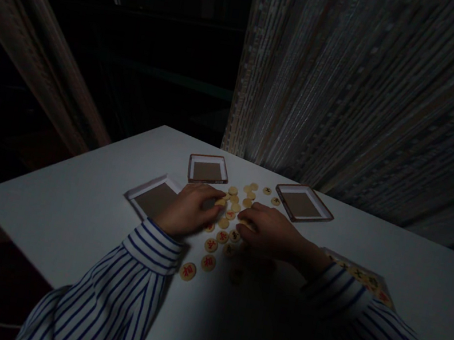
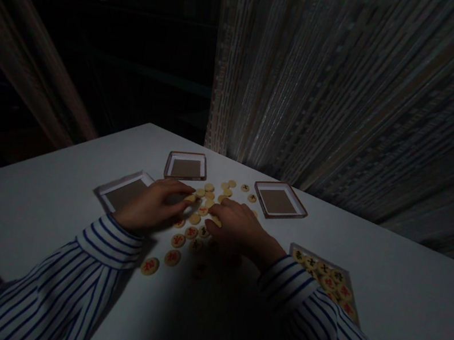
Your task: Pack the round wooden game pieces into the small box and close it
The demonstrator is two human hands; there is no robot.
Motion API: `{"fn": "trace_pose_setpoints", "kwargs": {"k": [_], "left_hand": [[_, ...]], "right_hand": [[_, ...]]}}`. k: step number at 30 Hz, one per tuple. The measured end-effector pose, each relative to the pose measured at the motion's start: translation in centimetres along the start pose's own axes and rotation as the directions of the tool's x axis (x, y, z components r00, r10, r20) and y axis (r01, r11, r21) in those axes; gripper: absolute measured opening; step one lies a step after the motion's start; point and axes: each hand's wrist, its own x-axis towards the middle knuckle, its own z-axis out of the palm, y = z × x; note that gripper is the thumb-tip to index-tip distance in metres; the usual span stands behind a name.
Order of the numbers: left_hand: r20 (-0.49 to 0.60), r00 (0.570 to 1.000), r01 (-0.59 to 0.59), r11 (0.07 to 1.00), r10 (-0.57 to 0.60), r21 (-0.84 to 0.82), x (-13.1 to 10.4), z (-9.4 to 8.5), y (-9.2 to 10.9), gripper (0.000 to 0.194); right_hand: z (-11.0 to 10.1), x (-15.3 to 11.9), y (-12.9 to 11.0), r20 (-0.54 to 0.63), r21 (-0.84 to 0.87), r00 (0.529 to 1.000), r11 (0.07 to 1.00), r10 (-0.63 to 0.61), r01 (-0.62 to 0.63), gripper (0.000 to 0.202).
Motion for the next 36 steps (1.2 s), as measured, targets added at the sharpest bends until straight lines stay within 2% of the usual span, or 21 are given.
{"fn": "trace_pose_setpoints", "kwargs": {"k": [4, 11, 15, 18, 24, 28, 31, 36], "left_hand": [[-0.092, 0.993, 0.049, 0.982, -0.067, -0.182, 0.0, -0.3, 0.2, 0.028], [-0.142, 0.969, 0.147, 0.935, -0.201, -0.323, 0.2, -0.5, 0.6, 0.028], [-0.098, 0.929, 0.26, 0.818, -0.357, -0.513, 0.5, -0.5, 1.0, 0.028], [-0.061, 0.898, 0.299, 0.706, -0.436, -0.642, 0.7, -0.5, 1.0, 0.027], [0.031, 0.859, 0.304, 0.461, -0.511, -0.834, 0.8, -0.2, 0.3, 0.028], [0.098, 0.848, 0.301, 0.321, -0.521, -0.898, 0.7, -0.2, 0.3, 0.023], [0.141, 0.841, 0.32, 0.27, -0.522, -0.908, 0.7, -0.2, 0.6, 0.018], [0.159, 0.835, 0.346, 0.278, -0.527, -0.896, 0.7, -0.2, 0.9, 0.016]], "right_hand": [[-0.1, -0.1, -0.1, 0.001, 0.004, 1.0, 1.0, 0.003, -0.003, 0.028], [-0.2, 0.0, -0.1, -0.001, 0.006, 1.0, 1.0, -0.003, 0.003, 0.029], [-0.3, 0.0, -0.2, -0.005, 0.011, 1.0, 1.0, -0.006, 0.007, 0.029], [-0.3, 0.0, -0.2, -0.015, 0.009, 1.0, 1.0, -0.016, 0.016, 0.029], [0.0, -0.1, 0.1, -0.025, 0.018, 1.0, 1.0, -0.004, 0.004, 0.028], [0.0, 0.0, 0.1, -0.03, 0.017, 0.999, 1.0, -0.015, 0.016, 0.028], [-0.1, 0.0, 0.0, -0.029, 0.016, 0.999, 1.0, -0.018, 0.019, 0.028], [-0.2, -0.1, -0.2, -0.025, 0.008, 1.0, 1.0, -0.016, 0.016, 0.027]]}}
